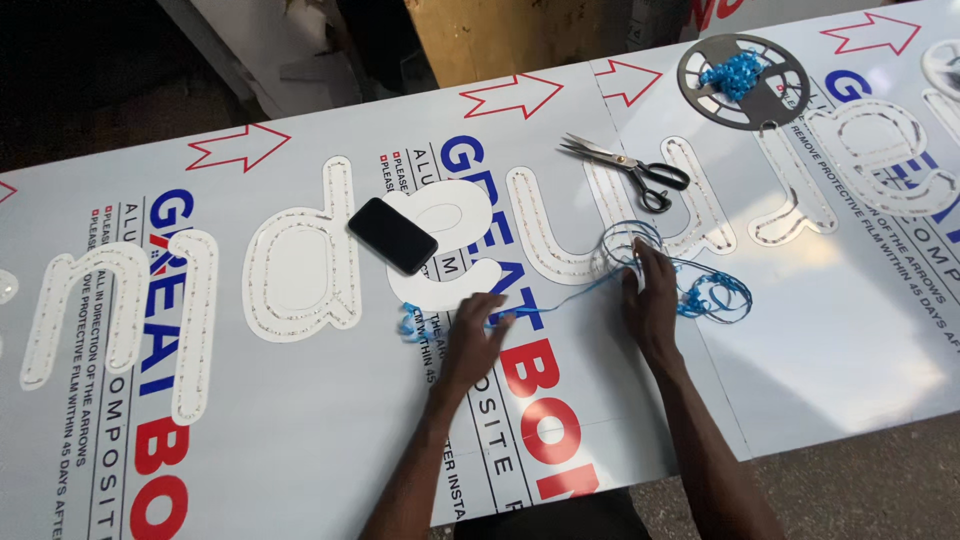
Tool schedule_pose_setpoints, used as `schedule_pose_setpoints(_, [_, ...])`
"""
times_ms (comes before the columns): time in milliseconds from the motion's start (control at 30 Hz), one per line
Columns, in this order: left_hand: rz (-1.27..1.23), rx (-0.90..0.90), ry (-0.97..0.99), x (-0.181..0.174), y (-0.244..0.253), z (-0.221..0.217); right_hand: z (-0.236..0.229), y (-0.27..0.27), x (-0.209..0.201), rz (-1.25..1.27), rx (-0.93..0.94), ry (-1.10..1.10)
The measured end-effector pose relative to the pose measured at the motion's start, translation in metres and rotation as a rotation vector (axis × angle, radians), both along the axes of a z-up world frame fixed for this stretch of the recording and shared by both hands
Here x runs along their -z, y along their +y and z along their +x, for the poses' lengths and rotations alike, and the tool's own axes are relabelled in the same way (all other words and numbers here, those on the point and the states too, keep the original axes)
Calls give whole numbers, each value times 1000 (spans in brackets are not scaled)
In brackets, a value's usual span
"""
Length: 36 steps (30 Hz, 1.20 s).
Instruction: The person uses scissors to cut a blue LED strip and then threads it through the channels of white letter-shaped frames laid out on a workbench. The person carefully guides the strip through the contours of the letters, ensuring it fits within the designated paths.
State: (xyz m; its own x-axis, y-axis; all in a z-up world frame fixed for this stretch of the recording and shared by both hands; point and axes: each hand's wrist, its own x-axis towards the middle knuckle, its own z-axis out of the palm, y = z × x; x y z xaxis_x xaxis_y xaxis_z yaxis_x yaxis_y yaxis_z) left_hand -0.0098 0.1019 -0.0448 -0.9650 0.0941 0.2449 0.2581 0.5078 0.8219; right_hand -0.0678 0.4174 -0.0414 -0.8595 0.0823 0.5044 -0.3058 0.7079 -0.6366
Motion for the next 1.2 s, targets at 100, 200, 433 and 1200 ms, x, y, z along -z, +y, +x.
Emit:
schedule_pose_setpoints(100, [-288, 118, -44, -14, 39, -3, 8, 6, 12, 100, 82, -88])
schedule_pose_setpoints(200, [-200, 181, -83, 23, 57, -21, 29, 9, 8, 144, 155, -131])
schedule_pose_setpoints(433, [-88, 324, -286, 15, 60, -24, 51, 2, -1, 84, 133, -206])
schedule_pose_setpoints(1200, [655, -37, -359, -15, 1, -22, 30, -41, -57, -167, -369, -328])
